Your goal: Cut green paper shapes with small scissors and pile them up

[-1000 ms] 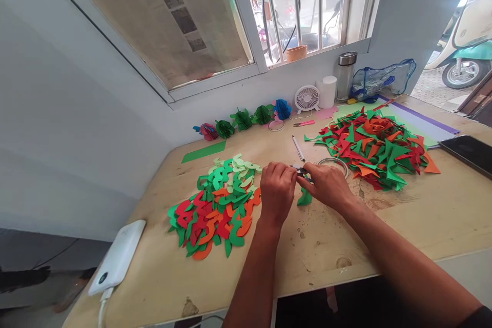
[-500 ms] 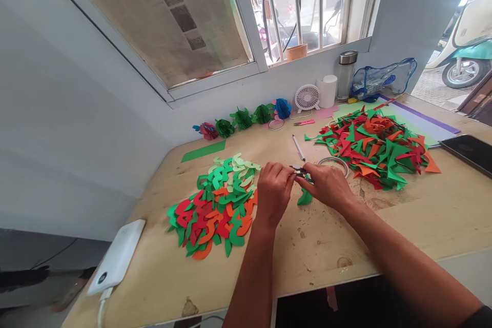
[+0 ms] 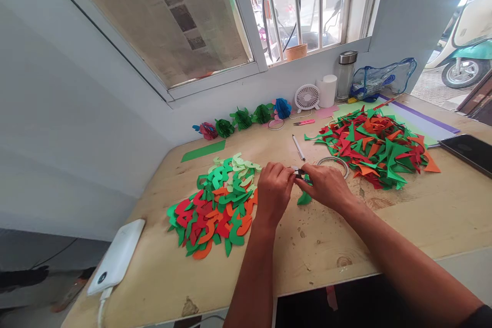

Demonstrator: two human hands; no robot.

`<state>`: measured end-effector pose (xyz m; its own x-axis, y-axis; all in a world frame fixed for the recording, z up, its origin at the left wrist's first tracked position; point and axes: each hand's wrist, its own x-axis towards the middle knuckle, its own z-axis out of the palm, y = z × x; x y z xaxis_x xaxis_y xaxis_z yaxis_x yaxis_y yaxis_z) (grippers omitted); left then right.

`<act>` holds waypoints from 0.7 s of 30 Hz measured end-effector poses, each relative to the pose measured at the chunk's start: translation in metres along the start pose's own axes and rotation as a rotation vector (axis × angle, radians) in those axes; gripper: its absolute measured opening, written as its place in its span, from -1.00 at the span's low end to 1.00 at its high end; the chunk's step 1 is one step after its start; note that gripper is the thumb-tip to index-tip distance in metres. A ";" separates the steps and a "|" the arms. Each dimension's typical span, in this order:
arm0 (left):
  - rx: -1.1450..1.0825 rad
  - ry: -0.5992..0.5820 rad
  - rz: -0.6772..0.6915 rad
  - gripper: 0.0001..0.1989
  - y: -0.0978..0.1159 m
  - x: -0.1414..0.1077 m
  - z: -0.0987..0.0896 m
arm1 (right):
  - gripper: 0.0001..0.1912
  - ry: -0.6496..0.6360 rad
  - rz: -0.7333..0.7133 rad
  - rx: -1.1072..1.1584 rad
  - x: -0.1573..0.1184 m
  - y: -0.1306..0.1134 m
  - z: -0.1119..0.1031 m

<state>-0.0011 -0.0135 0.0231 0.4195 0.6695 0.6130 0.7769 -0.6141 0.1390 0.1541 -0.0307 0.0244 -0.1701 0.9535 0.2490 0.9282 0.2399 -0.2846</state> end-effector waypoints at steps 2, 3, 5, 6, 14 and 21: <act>-0.006 0.004 -0.001 -0.86 0.001 0.000 0.000 | -0.71 -0.007 -0.002 0.005 0.000 0.000 -0.001; -0.007 0.002 -0.001 -0.86 0.002 0.000 0.000 | -0.71 -0.011 0.000 0.006 0.000 0.000 -0.001; -0.013 -0.001 -0.002 -0.86 0.002 0.000 0.000 | -0.72 -0.021 0.005 0.006 0.000 0.000 -0.002; -0.017 -0.001 -0.003 -0.86 0.002 0.000 0.000 | -0.72 -0.024 0.007 0.006 0.000 -0.001 -0.002; -0.030 0.021 -0.014 -0.88 0.002 -0.001 0.001 | -0.70 -0.024 0.006 0.002 -0.001 -0.001 -0.002; -0.007 0.022 -0.018 -0.88 0.004 0.000 0.000 | -0.71 -0.026 0.002 0.006 0.000 -0.001 -0.002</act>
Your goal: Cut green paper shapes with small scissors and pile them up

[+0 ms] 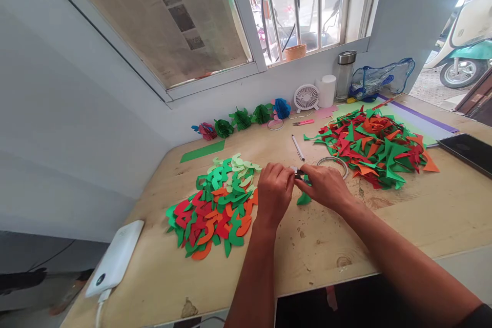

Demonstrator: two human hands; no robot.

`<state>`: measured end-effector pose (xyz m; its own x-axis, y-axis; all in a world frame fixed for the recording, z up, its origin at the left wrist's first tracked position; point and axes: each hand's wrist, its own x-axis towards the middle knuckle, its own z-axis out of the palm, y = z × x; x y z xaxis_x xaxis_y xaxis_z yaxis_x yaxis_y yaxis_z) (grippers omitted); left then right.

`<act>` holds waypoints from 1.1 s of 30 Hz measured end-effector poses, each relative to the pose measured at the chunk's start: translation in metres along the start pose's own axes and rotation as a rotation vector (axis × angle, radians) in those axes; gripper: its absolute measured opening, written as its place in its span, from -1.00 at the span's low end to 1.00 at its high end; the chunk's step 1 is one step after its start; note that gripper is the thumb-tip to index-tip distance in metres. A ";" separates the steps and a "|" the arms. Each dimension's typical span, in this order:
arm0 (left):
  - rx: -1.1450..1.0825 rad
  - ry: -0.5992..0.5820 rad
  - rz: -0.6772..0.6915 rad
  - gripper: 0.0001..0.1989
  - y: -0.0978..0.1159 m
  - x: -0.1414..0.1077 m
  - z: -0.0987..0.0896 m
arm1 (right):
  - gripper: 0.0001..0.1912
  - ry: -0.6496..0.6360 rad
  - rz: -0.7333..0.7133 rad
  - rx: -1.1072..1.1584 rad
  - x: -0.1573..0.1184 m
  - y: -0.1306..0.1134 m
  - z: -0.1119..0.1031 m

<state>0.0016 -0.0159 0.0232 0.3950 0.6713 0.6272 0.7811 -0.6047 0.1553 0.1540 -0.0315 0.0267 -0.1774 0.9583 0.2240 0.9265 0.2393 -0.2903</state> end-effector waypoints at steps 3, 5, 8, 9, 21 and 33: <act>0.006 0.002 0.002 -0.88 0.000 0.000 0.001 | -0.71 -0.003 -0.002 -0.002 0.000 0.000 0.000; 0.003 0.008 0.003 -0.88 -0.001 0.000 0.001 | -0.72 -0.006 -0.003 0.000 0.000 0.000 0.000; -0.009 0.018 -0.002 -0.88 -0.001 -0.001 0.001 | -0.73 -0.013 0.001 0.003 0.000 0.000 -0.001; -0.015 0.024 -0.005 -0.88 -0.001 -0.001 0.001 | -0.73 -0.015 0.002 0.003 0.000 0.000 -0.001; -0.145 0.169 -0.090 -0.92 -0.002 -0.003 0.000 | -0.66 -0.001 0.127 -0.074 0.002 0.006 0.003; -0.255 0.174 -0.114 -0.91 0.005 -0.003 0.006 | -0.62 -0.049 0.304 -0.161 0.011 0.021 0.006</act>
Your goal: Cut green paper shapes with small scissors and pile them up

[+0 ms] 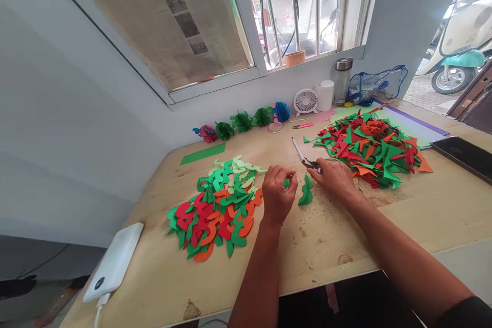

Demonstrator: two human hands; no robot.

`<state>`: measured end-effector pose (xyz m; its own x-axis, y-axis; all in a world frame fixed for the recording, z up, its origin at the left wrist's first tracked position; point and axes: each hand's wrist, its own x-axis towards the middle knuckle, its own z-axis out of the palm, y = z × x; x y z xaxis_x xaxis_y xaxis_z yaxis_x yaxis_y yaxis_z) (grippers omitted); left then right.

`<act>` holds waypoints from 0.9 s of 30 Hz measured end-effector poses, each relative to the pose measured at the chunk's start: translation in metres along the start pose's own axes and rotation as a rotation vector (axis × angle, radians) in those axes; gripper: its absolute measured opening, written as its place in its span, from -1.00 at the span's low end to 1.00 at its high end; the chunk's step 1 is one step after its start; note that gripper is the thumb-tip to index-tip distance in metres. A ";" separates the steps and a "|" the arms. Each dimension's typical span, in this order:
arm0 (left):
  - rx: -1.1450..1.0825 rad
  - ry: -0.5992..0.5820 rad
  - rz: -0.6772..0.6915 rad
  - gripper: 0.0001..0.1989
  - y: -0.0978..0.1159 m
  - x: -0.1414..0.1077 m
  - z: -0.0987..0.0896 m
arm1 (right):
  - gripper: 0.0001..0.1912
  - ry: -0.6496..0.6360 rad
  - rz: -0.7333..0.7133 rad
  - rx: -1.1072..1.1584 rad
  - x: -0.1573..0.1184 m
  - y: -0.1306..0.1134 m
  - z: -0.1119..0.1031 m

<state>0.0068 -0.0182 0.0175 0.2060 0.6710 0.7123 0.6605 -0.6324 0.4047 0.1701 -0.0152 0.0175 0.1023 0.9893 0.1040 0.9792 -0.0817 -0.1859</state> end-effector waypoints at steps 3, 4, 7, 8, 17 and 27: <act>-0.019 0.027 0.000 -0.90 0.002 0.000 0.000 | -0.61 -0.045 0.038 0.011 0.003 0.004 0.000; -0.023 0.037 0.000 -0.91 0.002 0.000 0.000 | -0.60 -0.063 0.052 0.012 0.005 0.006 0.000; -0.032 0.048 -0.004 -0.91 0.002 -0.001 0.001 | -0.58 -0.104 0.089 -0.001 0.007 0.010 -0.001; -0.033 0.047 -0.004 -0.91 0.002 -0.002 0.001 | -0.58 -0.107 0.100 -0.010 0.008 0.011 -0.001; -0.060 0.062 0.011 -0.91 0.001 -0.003 0.004 | -0.57 -0.109 0.172 0.025 0.012 0.019 0.004; 0.021 0.143 0.093 -0.93 0.003 -0.003 0.005 | -0.72 0.112 -0.041 0.573 0.009 0.014 -0.001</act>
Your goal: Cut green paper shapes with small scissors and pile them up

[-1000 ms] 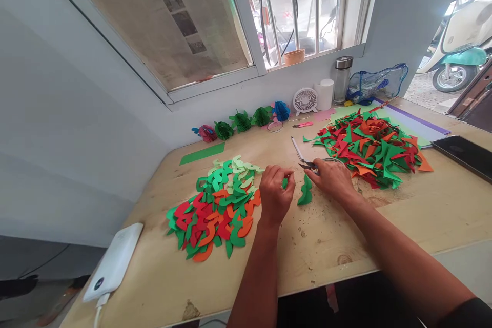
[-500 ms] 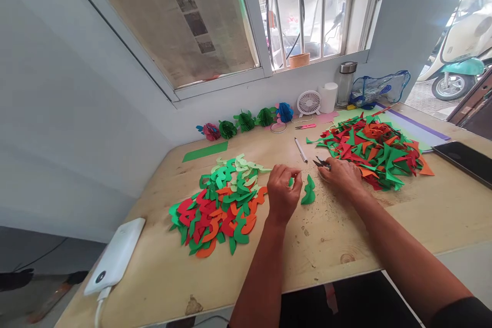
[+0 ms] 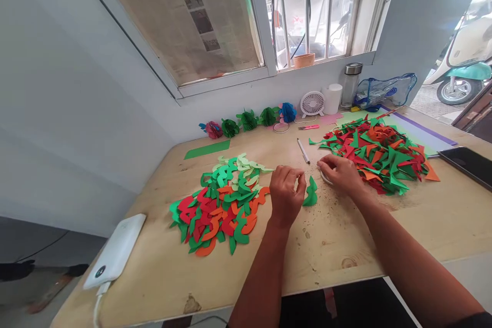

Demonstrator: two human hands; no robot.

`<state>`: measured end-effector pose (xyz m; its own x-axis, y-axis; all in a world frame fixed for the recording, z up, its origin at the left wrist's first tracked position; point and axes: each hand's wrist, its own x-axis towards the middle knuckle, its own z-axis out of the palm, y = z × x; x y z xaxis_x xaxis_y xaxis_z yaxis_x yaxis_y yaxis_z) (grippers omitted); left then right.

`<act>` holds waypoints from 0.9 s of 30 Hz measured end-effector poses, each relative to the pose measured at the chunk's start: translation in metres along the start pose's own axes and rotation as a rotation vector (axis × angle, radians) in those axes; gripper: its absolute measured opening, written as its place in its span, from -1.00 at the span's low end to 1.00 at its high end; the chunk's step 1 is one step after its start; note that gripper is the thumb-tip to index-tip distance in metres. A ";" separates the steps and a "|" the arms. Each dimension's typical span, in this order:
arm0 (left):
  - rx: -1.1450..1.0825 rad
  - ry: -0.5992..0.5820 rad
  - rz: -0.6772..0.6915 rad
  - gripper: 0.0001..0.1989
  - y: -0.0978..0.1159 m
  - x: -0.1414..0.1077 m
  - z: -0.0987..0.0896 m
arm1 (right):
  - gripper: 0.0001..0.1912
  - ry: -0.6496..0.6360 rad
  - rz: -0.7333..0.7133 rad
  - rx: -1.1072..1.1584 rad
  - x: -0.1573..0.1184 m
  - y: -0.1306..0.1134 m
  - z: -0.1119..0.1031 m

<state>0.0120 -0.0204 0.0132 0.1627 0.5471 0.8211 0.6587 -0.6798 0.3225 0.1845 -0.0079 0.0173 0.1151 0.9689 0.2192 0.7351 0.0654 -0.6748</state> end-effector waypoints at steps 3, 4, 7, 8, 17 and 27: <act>0.051 0.023 0.028 -0.94 0.000 0.000 0.000 | -0.71 -0.204 -0.058 0.336 -0.007 -0.015 0.002; 0.056 0.023 0.034 -0.94 0.000 0.000 0.000 | -0.71 -0.257 -0.059 0.403 -0.009 -0.020 0.003; 0.037 -0.008 0.054 -0.93 0.000 -0.001 0.000 | -0.74 -0.333 -0.021 0.567 -0.014 -0.027 0.004; 0.028 -0.021 0.062 -0.93 -0.001 -0.001 0.001 | -0.74 -0.346 -0.012 0.612 -0.014 -0.027 0.005; 0.038 -0.056 0.090 -0.92 0.001 -0.002 0.004 | -0.76 -0.373 0.001 0.749 -0.014 -0.025 0.004; 0.035 -0.058 0.082 -0.90 0.000 -0.002 0.004 | -0.74 -0.400 0.012 0.809 -0.013 -0.021 0.006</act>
<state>0.0144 -0.0201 0.0095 0.2587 0.5187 0.8149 0.6664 -0.7065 0.2381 0.1642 -0.0203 0.0244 -0.2321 0.9714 0.0494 0.0238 0.0564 -0.9981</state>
